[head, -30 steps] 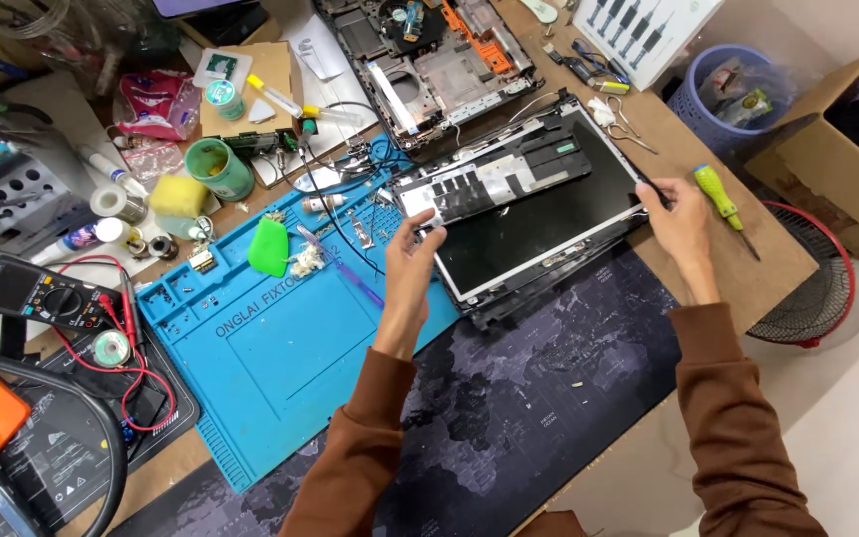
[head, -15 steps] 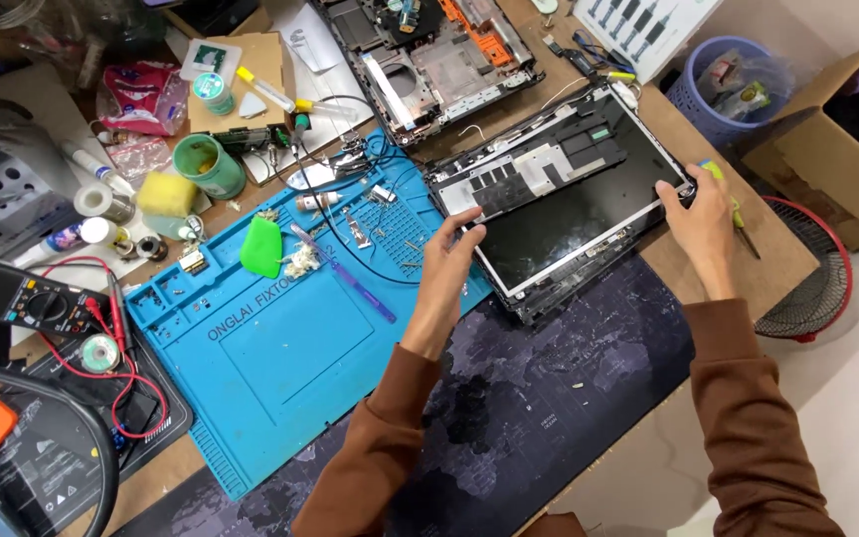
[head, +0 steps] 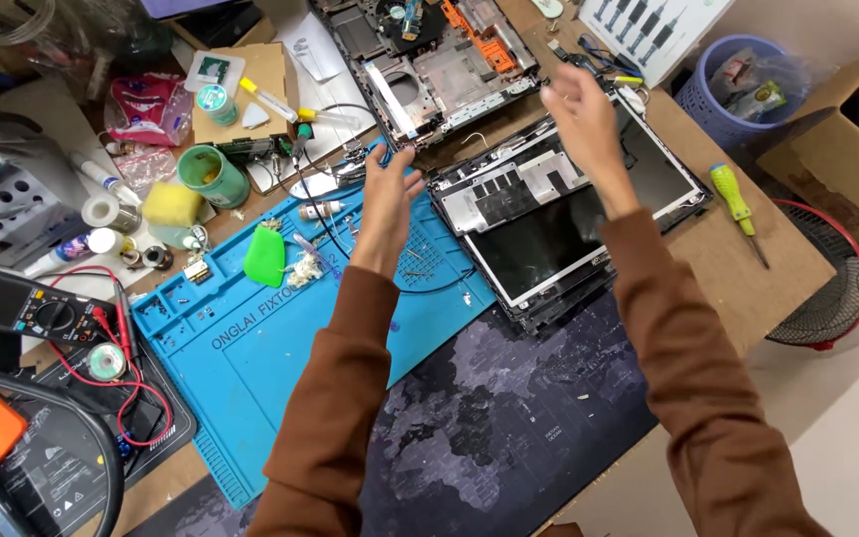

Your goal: Disassembling and reassembling a laptop on a repair bench, including handling the motherboard and casing

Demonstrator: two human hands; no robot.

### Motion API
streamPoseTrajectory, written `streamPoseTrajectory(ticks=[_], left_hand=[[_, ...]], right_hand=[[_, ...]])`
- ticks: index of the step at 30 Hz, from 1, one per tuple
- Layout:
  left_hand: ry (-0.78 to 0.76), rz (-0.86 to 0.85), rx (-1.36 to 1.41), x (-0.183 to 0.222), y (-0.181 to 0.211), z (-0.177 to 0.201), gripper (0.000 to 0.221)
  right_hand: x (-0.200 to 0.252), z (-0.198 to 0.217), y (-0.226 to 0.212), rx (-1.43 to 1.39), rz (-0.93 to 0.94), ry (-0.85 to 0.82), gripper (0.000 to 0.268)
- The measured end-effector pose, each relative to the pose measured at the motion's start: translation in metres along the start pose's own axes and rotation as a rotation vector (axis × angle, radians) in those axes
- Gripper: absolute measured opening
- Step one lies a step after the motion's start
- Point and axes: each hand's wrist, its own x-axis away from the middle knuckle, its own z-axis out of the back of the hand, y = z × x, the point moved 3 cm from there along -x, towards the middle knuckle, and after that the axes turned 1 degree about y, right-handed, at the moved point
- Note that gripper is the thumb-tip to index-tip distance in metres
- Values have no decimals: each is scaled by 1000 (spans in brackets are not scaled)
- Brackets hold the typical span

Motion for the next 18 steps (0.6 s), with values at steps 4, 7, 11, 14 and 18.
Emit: streamPoseTrajectory(ticks=[4, 7, 11, 14, 18], left_hand=[[-24, -19, 90, -19, -8, -1, 94], [-26, -47, 85, -34, -18, 4, 94], [-1, -75, 159, -48, -25, 9, 85], [10, -138, 200, -58, -27, 10, 48], [-22, -209, 340, -51, -13, 5, 29]], right_hand=[[-45, -34, 24, -27, -100, 69, 53], [-61, -44, 36, 86, -92, 62, 55], [-71, -43, 47, 60, -192, 116, 49], [-66, -40, 37, -37, -246, 75, 44], [-55, -34, 18, -340, -357, -55, 48]])
